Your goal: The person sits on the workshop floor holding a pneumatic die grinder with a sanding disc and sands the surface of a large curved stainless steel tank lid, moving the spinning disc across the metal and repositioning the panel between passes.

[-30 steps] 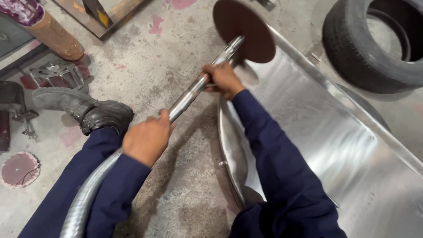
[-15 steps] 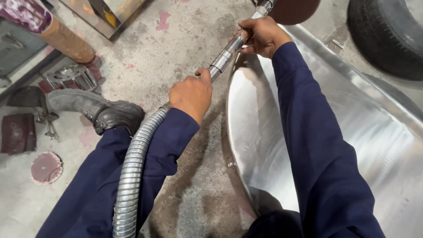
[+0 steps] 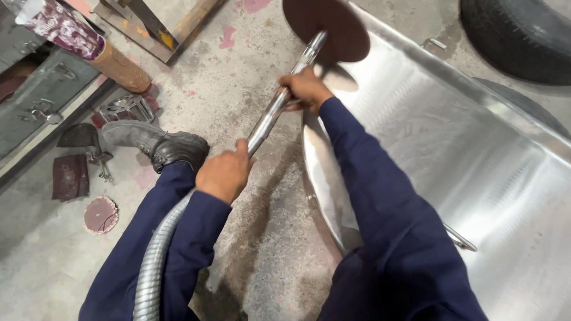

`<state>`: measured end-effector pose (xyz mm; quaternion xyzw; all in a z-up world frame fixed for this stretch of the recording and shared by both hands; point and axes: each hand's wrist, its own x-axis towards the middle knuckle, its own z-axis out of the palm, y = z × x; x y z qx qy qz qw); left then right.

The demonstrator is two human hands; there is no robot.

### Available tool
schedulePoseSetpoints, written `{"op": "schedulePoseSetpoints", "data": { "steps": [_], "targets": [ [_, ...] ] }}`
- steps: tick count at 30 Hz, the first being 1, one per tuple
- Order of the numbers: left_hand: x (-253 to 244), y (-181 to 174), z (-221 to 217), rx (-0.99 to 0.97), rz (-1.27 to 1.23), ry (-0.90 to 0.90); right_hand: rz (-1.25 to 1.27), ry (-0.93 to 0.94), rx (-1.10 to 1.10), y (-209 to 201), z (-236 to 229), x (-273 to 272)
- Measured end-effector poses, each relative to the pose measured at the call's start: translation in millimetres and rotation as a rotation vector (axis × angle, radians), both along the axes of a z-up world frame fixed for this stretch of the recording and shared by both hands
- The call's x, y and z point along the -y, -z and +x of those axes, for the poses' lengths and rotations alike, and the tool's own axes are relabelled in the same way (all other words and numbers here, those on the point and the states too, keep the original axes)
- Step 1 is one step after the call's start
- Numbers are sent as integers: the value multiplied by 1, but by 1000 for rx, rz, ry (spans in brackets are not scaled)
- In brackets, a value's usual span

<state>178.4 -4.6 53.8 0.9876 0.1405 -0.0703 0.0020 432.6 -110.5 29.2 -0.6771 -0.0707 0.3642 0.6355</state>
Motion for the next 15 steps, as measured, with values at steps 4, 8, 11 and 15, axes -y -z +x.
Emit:
{"op": "schedulePoseSetpoints", "data": {
  "steps": [4,8,11,15],
  "targets": [
    [7,-3,-45,-14,-18,5,3,-54,26,31,-38,-6],
    [16,-14,-81,-108,-35,-55,-7,-52,29,32,-77,-8],
    [20,-12,-105,-142,-53,-104,-40,-71,-1,19,-109,-1],
    [21,-6,-126,-157,-64,-124,16,-49,48,45,-130,-4]
  ]
}}
